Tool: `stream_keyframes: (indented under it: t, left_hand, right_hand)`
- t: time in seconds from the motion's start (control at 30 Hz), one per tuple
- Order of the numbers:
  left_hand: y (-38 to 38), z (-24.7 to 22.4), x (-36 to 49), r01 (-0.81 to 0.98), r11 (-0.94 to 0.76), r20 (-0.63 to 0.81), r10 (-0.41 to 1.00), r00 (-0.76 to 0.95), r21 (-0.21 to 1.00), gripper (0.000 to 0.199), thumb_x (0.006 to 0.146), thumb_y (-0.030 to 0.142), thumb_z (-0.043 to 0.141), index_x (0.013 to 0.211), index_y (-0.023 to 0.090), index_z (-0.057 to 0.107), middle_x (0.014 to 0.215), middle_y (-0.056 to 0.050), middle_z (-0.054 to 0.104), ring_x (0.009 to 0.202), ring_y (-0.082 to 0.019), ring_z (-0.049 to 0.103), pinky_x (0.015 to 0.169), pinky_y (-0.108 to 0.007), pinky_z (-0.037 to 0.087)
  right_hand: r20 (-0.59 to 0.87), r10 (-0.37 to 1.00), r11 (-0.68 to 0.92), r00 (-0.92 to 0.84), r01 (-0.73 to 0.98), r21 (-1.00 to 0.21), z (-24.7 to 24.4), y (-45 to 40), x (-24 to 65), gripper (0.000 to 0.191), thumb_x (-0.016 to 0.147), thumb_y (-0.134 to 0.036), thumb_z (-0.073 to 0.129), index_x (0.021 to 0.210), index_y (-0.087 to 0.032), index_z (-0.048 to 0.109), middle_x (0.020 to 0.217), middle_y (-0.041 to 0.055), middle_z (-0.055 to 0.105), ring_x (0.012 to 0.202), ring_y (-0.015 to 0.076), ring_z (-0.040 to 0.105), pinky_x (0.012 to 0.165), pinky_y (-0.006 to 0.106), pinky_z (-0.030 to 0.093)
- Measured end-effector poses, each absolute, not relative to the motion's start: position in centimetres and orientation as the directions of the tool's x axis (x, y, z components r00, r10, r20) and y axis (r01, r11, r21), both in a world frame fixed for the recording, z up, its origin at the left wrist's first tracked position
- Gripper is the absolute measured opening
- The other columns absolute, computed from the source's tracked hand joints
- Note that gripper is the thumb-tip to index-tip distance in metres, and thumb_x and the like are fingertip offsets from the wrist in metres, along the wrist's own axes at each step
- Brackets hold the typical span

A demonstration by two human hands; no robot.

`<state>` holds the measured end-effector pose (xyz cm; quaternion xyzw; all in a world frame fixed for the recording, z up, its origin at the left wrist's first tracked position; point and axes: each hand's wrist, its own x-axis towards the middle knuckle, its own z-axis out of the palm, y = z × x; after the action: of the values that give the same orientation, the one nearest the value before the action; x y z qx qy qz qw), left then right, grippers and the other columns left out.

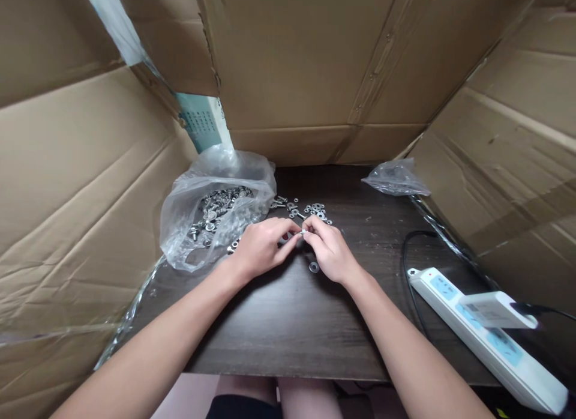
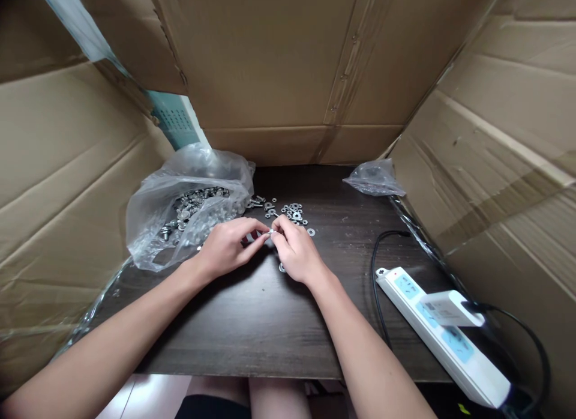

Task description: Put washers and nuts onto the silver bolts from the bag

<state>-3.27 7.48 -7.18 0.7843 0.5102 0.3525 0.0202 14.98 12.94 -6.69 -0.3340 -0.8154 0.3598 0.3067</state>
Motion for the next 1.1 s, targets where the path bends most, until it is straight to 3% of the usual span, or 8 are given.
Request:
stream_keyframes:
  t: [0.5,0.87,1.1]
  left_hand:
    - [7.35,-7.13,-2.70,0.767,-0.507,0.558,0.795,0.239,0.394,0.009,0.097,0.024,0.057,0.099,0.017,0.062,0.085,-0.002,0.068,0.072,-0.012,0.063,0.062,-0.023,0.047]
    - [7.44,-7.37,-3.08,0.772,-0.484,0.534,0.815,0.226,0.411,0.010,0.096,0.025,0.057,0.100,0.018,0.063,0.085,-0.001,0.069,0.073,-0.012,0.065,0.063,-0.024,0.048]
    - [7.56,-7.27,-3.11,0.778,-0.479,0.547,0.810,0.213,0.407,0.010,0.096,0.025,0.058,0.100,0.018,0.064,0.085,-0.002,0.070,0.072,-0.012,0.065,0.063,-0.023,0.048]
  right_hand:
    - [0.251,0.765,0.526,-0.593,0.352,-0.774,-6.72,12.91,15.17,0.029,0.100,-0.028,0.036,0.073,-0.019,0.044,0.068,-0.0004,0.051,0.065,0.0145,0.046,0.065,0.028,0.031]
    - [0.223,0.783,0.511,-0.581,0.395,-0.763,-6.75,12.89,15.14,0.028,0.100,-0.029,0.038,0.076,-0.019,0.046,0.069,-0.0004,0.053,0.066,0.0147,0.048,0.065,0.028,0.031]
    - [0.228,0.772,0.503,-0.593,0.351,-0.789,-6.85,12.82,15.27,0.015,0.096,-0.026,0.041,0.083,-0.020,0.047,0.077,-0.0001,0.055,0.073,0.0159,0.049,0.069,0.029,0.033]
